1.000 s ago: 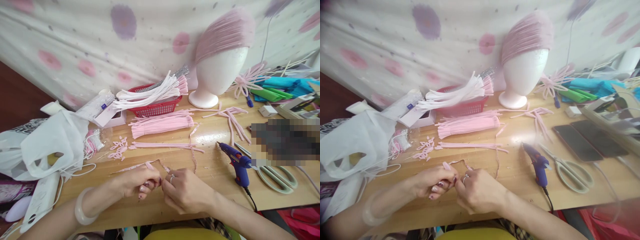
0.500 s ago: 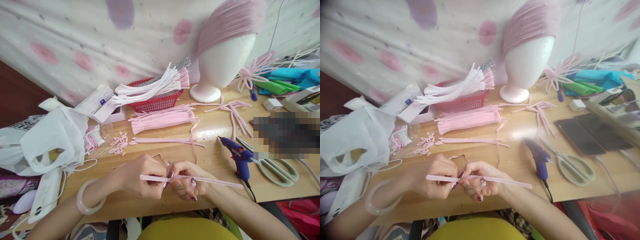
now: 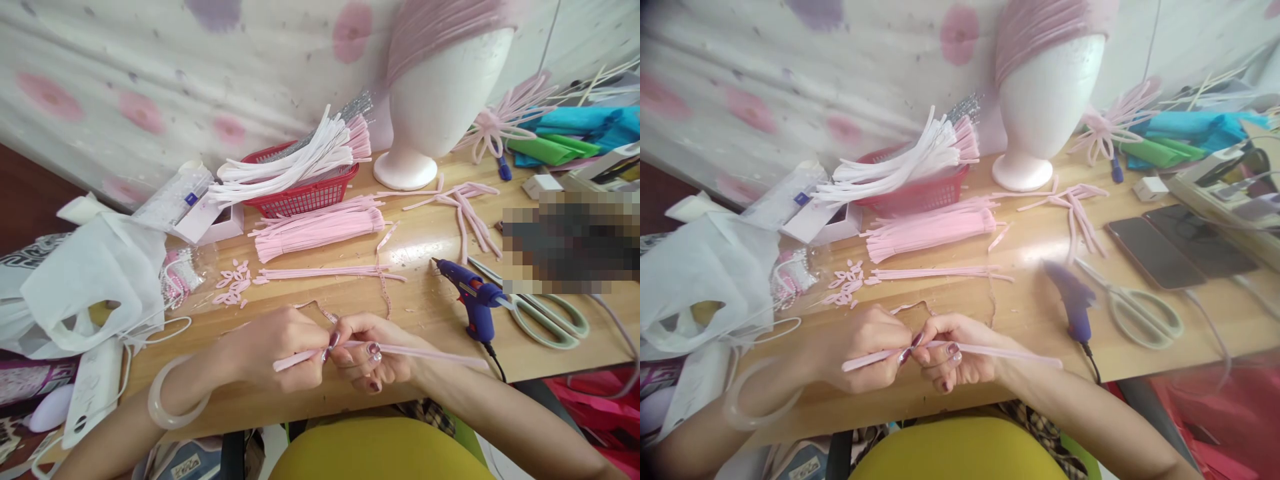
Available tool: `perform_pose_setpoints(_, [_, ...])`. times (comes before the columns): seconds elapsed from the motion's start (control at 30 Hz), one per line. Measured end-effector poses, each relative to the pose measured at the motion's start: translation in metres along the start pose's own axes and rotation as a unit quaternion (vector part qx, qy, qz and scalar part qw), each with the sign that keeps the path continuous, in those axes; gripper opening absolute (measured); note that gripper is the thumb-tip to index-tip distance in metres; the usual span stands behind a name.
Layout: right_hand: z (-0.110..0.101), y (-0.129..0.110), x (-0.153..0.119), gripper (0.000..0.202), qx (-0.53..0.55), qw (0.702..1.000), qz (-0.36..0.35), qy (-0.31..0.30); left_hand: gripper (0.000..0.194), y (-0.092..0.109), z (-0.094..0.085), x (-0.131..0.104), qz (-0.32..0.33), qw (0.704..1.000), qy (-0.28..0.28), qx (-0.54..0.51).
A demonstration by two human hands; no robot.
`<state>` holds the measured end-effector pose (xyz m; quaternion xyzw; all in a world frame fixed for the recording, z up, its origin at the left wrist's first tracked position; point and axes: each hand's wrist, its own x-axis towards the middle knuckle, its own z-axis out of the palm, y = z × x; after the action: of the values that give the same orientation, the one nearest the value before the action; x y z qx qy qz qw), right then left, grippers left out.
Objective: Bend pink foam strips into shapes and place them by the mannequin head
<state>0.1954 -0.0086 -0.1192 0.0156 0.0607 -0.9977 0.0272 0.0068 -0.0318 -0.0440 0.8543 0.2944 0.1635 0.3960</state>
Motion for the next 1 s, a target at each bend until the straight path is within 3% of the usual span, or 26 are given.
perform_pose_setpoints(0.07, [0.005, 0.004, -0.001, 0.021, -0.064, 0.993, -0.088, 0.054, 0.020, 0.006, 0.000, 0.000, -0.035, 0.999, 0.009, -0.033])
perform_pose_setpoints(0.13, [0.012, 0.006, -0.003, 0.019, -0.155, 0.967, -0.173, 0.103, 0.023, 0.011, 0.001, 0.000, -0.110, 0.989, 0.009, -0.103])
perform_pose_setpoints(0.2, [0.020, 0.004, -0.007, 0.019, -0.260, 0.932, -0.213, 0.139, 0.025, 0.015, 0.004, 0.001, -0.215, 0.955, 0.005, -0.205])
perform_pose_setpoints(0.27, [0.028, 0.002, -0.012, 0.020, -0.410, 0.869, -0.213, 0.174, 0.024, 0.014, 0.009, 0.002, -0.311, 0.902, 0.003, -0.300])
perform_pose_setpoints(0.33, [0.033, 0.000, -0.016, 0.021, -0.604, 0.741, -0.222, 0.193, 0.022, 0.010, 0.012, 0.004, -0.370, 0.849, 0.006, -0.376])
perform_pose_setpoints(0.43, [0.037, 0.001, -0.019, 0.022, -0.818, 0.486, -0.241, 0.192, 0.022, -0.003, 0.015, 0.008, -0.427, 0.754, -0.017, -0.499])
perform_pose_setpoints(0.47, [0.037, 0.002, -0.019, 0.023, -0.850, 0.424, -0.243, 0.196, 0.022, -0.007, 0.015, 0.009, -0.441, 0.722, -0.032, -0.531])
perform_pose_setpoints(0.5, [0.038, 0.003, -0.018, 0.024, -0.865, 0.388, -0.244, 0.205, 0.022, -0.010, 0.014, 0.009, -0.448, 0.703, -0.039, -0.551])
perform_pose_setpoints(0.53, [0.038, 0.003, -0.018, 0.024, -0.865, 0.381, -0.247, 0.215, 0.023, -0.012, 0.013, 0.010, -0.445, 0.703, -0.037, -0.553])
perform_pose_setpoints(0.57, [0.038, 0.002, -0.018, 0.024, -0.847, 0.412, -0.251, 0.222, 0.023, -0.013, 0.011, 0.010, -0.431, 0.725, -0.028, -0.537])
perform_pose_setpoints(0.6, [0.037, 0.001, -0.018, 0.023, -0.809, 0.480, -0.254, 0.225, 0.024, -0.013, 0.009, 0.010, -0.408, 0.763, -0.016, -0.502])
perform_pose_setpoints(0.7, [0.031, -0.004, -0.018, 0.021, -0.564, 0.772, -0.215, 0.198, 0.018, -0.005, 0.003, 0.011, -0.274, 0.913, 0.006, -0.301])
perform_pose_setpoints(0.73, [0.026, -0.004, -0.017, 0.020, -0.462, 0.849, -0.188, 0.172, 0.017, -0.002, 0.002, 0.011, -0.208, 0.954, 0.015, -0.217])
perform_pose_setpoints(0.77, [0.021, -0.004, -0.015, 0.019, -0.365, 0.907, -0.156, 0.139, 0.018, 0.002, 0.001, 0.012, -0.134, 0.982, 0.030, -0.133])
perform_pose_setpoints(0.8, [0.015, -0.004, -0.013, 0.017, -0.282, 0.946, -0.121, 0.102, 0.020, 0.005, 0.000, 0.013, -0.061, 0.995, 0.047, -0.059])
perform_pose_setpoints(0.87, [0.004, -0.002, -0.009, 0.017, -0.156, 0.986, -0.054, 0.026, 0.022, 0.009, -0.001, 0.014, 0.042, 0.996, 0.062, 0.050])
perform_pose_setpoints(1.0, [-0.006, 0.000, -0.004, 0.017, -0.022, 0.997, 0.017, -0.066, 0.027, 0.012, -0.005, 0.014, 0.082, 0.986, 0.027, 0.141])
